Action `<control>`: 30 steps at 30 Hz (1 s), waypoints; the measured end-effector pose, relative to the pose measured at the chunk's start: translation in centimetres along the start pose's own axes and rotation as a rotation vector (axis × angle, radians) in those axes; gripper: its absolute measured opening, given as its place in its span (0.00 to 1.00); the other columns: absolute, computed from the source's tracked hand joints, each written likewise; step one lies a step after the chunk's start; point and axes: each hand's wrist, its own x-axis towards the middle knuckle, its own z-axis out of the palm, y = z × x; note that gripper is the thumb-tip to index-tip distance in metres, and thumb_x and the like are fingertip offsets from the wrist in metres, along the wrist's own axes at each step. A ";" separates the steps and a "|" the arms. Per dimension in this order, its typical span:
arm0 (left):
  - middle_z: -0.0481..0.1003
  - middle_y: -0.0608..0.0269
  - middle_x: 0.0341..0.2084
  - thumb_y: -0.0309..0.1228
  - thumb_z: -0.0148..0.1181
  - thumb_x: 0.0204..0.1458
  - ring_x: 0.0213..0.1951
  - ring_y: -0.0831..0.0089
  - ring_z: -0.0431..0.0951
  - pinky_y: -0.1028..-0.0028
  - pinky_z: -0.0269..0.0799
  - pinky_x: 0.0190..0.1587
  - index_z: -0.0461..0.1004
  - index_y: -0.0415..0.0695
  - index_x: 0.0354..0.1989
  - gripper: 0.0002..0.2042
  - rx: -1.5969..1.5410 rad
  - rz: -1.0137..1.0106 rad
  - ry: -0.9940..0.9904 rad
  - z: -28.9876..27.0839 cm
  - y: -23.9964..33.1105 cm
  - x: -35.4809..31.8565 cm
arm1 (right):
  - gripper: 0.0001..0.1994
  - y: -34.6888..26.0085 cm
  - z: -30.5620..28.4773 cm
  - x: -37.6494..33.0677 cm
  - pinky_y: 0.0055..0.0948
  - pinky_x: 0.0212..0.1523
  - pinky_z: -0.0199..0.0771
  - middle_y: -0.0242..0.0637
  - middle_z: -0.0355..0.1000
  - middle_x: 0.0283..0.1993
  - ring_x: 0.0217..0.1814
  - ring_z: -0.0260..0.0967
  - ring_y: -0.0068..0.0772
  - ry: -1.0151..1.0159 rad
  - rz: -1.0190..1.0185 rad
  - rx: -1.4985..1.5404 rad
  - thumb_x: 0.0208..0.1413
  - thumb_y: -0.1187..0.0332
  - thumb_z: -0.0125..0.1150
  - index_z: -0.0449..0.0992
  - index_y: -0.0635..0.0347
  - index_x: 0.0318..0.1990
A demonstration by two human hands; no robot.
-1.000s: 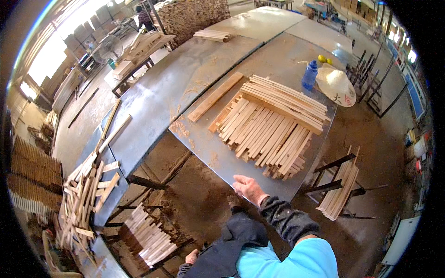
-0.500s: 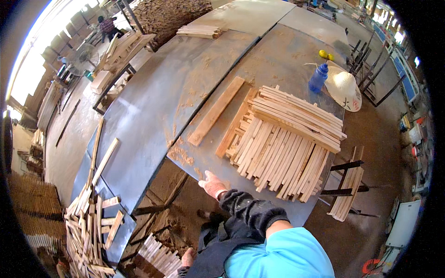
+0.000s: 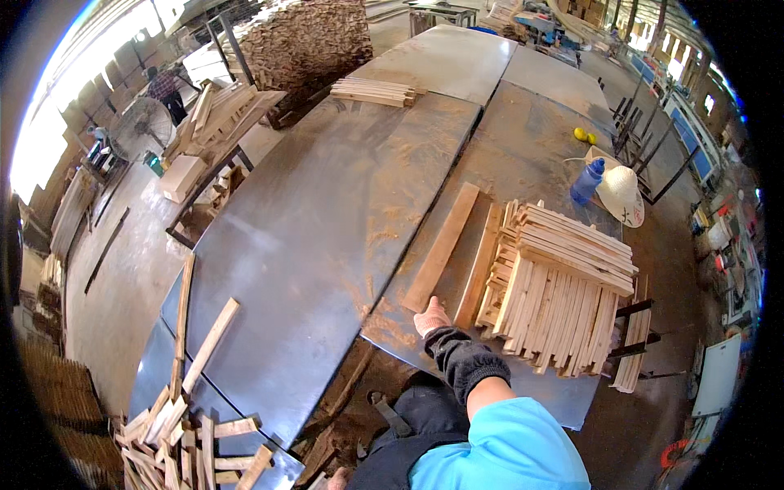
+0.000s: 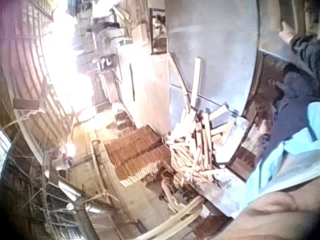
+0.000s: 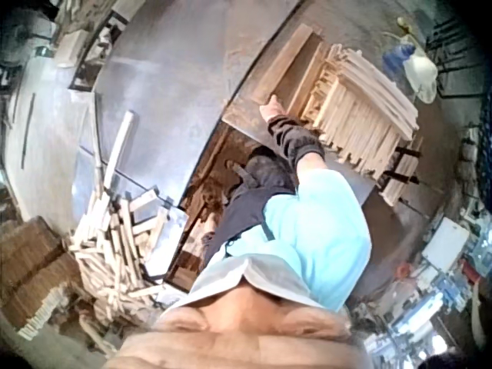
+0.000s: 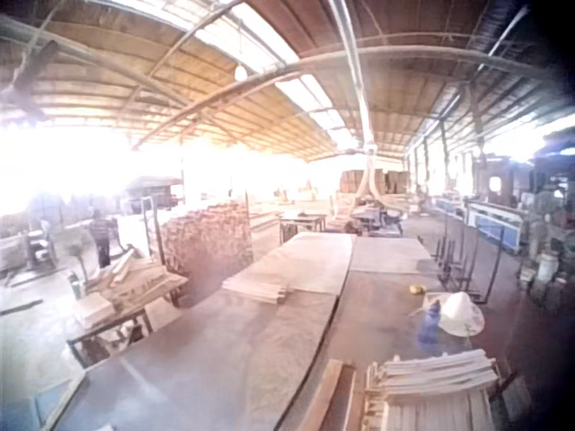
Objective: The person gathers and stacks thin wooden slats on a metal workbench in a workshop. They repeatedly pick up bundles of wood, align them, and place them into neat piles, occasionally moving between different sections of the table.
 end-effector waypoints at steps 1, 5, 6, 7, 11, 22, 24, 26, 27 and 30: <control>0.62 0.70 0.19 0.33 0.59 0.58 0.20 0.70 0.64 0.65 0.59 0.23 0.64 0.52 0.20 0.15 -0.011 0.043 0.060 0.0 2.3 0.7 | 0.47 -1.4 0.0 -0.2 0.47 0.75 0.65 0.58 0.59 0.79 0.77 0.64 0.56 0.009 0.042 -0.023 0.58 0.52 0.64 0.49 0.53 0.82; 0.66 0.70 0.23 0.35 0.59 0.60 0.24 0.68 0.70 0.64 0.64 0.25 0.68 0.51 0.27 0.11 -0.036 0.257 -0.086 2.0 12.0 -0.8 | 0.46 -4.0 -0.6 -0.1 0.46 0.78 0.61 0.54 0.49 0.84 0.80 0.60 0.56 0.141 0.087 -0.154 0.61 0.54 0.58 0.43 0.52 0.84; 0.69 0.70 0.26 0.38 0.61 0.59 0.28 0.70 0.72 0.65 0.66 0.29 0.71 0.51 0.29 0.09 0.040 0.224 0.126 5.1 14.4 -2.0 | 0.46 -3.4 -1.2 0.6 0.46 0.78 0.60 0.54 0.48 0.84 0.80 0.59 0.56 0.206 0.103 -0.198 0.62 0.55 0.55 0.42 0.52 0.84; 0.71 0.70 0.27 0.40 0.62 0.59 0.29 0.70 0.73 0.66 0.67 0.30 0.73 0.51 0.31 0.09 0.095 0.261 0.102 7.0 16.2 -3.0 | 0.45 -1.9 -1.7 1.9 0.47 0.78 0.59 0.55 0.45 0.85 0.81 0.58 0.57 0.198 0.144 -0.221 0.62 0.57 0.53 0.39 0.54 0.84; 0.75 0.70 0.30 0.37 0.60 0.63 0.35 0.72 0.80 0.71 0.72 0.34 0.77 0.49 0.39 0.06 0.102 0.339 -0.141 7.9 18.6 0.3 | 0.49 -1.5 -4.4 2.3 0.50 0.76 0.61 0.63 0.56 0.79 0.78 0.62 0.60 0.134 0.445 -0.256 0.64 0.56 0.55 0.30 0.54 0.84; 0.81 0.46 0.46 0.31 0.53 0.64 0.50 0.42 0.79 0.54 0.78 0.50 0.78 0.41 0.51 0.12 1.316 1.255 -0.091 15.4 23.4 2.2 | 0.45 1.9 -4.4 3.0 0.53 0.70 0.70 0.64 0.65 0.72 0.70 0.69 0.63 0.257 0.317 -0.177 0.54 0.63 0.73 0.53 0.63 0.75; 0.82 0.46 0.46 0.32 0.55 0.64 0.51 0.44 0.80 0.55 0.77 0.51 0.79 0.42 0.52 0.13 1.039 1.016 -0.045 15.2 23.0 2.7 | 0.45 0.5 -4.5 3.6 0.49 0.76 0.64 0.63 0.63 0.74 0.74 0.65 0.63 0.193 0.393 0.038 0.55 0.63 0.73 0.55 0.65 0.77; 0.83 0.49 0.44 0.34 0.57 0.64 0.48 0.51 0.81 0.59 0.77 0.50 0.81 0.41 0.54 0.15 0.803 0.720 -0.004 18.5 24.6 3.0 | 0.40 2.2 -4.4 4.1 0.46 0.72 0.68 0.60 0.65 0.73 0.73 0.66 0.60 0.424 0.171 -0.110 0.54 0.59 0.72 0.64 0.67 0.72; 0.84 0.52 0.43 0.35 0.59 0.64 0.45 0.57 0.82 0.63 0.77 0.48 0.82 0.41 0.55 0.17 0.709 0.515 0.047 20.4 26.0 1.7 | 0.37 3.0 -4.3 4.0 0.43 0.68 0.71 0.55 0.69 0.70 0.69 0.70 0.56 0.505 0.075 0.067 0.56 0.59 0.70 0.66 0.68 0.71; 0.80 0.61 0.37 0.34 0.60 0.62 0.38 0.67 0.77 0.68 0.73 0.40 0.81 0.41 0.49 0.13 0.598 0.513 -0.059 22.1 26.0 2.9 | 0.27 1.8 -4.4 3.9 0.44 0.36 0.79 0.40 0.73 0.44 0.39 0.75 0.45 0.228 0.091 1.320 0.59 0.54 0.67 0.70 0.56 0.60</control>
